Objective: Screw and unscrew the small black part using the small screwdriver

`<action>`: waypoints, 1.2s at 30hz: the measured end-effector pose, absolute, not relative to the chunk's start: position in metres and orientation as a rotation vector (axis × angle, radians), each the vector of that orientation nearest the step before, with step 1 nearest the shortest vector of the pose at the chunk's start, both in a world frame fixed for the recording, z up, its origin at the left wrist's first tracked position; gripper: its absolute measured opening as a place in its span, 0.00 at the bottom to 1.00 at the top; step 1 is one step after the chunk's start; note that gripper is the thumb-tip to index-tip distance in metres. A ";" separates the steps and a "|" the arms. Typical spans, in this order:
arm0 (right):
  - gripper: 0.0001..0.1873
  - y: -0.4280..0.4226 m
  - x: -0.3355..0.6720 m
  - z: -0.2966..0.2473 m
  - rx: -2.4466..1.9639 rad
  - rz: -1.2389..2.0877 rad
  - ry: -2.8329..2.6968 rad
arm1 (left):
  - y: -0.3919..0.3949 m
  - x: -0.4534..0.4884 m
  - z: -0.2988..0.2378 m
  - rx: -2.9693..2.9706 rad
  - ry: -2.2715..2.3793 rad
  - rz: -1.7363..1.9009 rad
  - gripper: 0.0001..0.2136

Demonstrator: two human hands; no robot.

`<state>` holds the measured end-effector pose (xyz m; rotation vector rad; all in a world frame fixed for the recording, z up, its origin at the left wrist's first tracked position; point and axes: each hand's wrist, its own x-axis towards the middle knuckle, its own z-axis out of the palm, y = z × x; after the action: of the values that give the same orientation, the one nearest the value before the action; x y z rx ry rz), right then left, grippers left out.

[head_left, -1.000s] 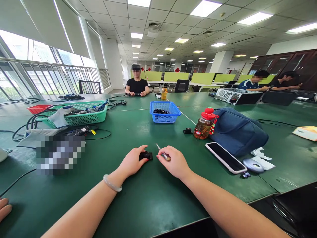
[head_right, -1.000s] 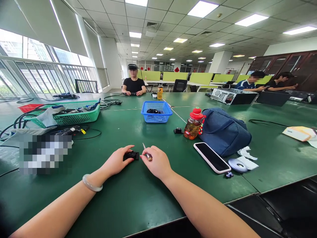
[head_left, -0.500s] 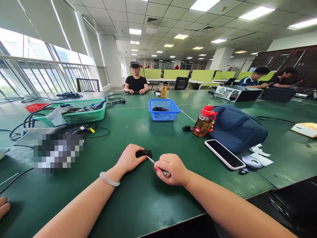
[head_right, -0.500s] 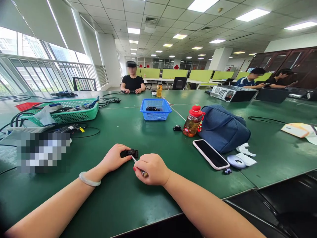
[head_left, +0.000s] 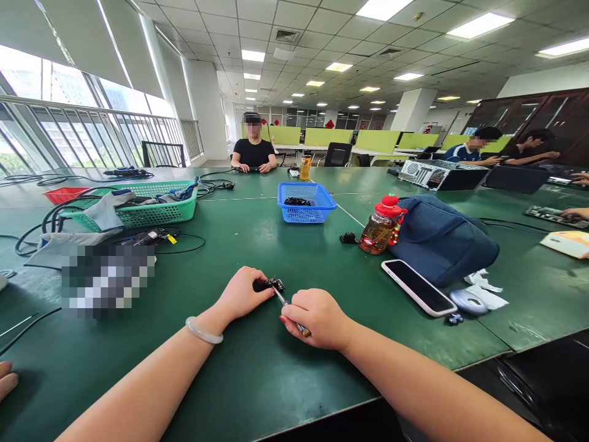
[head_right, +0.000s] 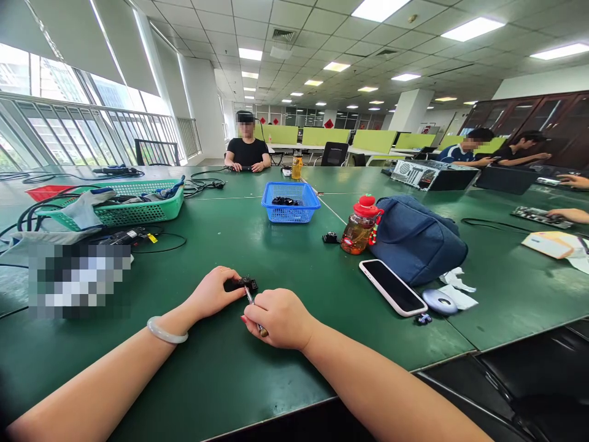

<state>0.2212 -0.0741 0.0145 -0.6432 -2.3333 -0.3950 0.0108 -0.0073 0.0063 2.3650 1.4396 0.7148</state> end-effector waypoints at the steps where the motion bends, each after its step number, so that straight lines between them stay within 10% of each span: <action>1: 0.14 -0.074 0.221 0.015 -0.657 -0.400 -2.345 | -0.007 0.011 0.007 2.368 1.438 0.704 0.14; 36: 0.26 -0.053 0.232 0.014 -1.532 0.157 -2.229 | 0.001 -0.032 0.017 2.439 1.639 0.464 0.27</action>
<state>0.2318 -0.0526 0.0139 -1.5316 -2.2293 0.1573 -0.0319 0.0014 0.0170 2.4393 1.6387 0.4639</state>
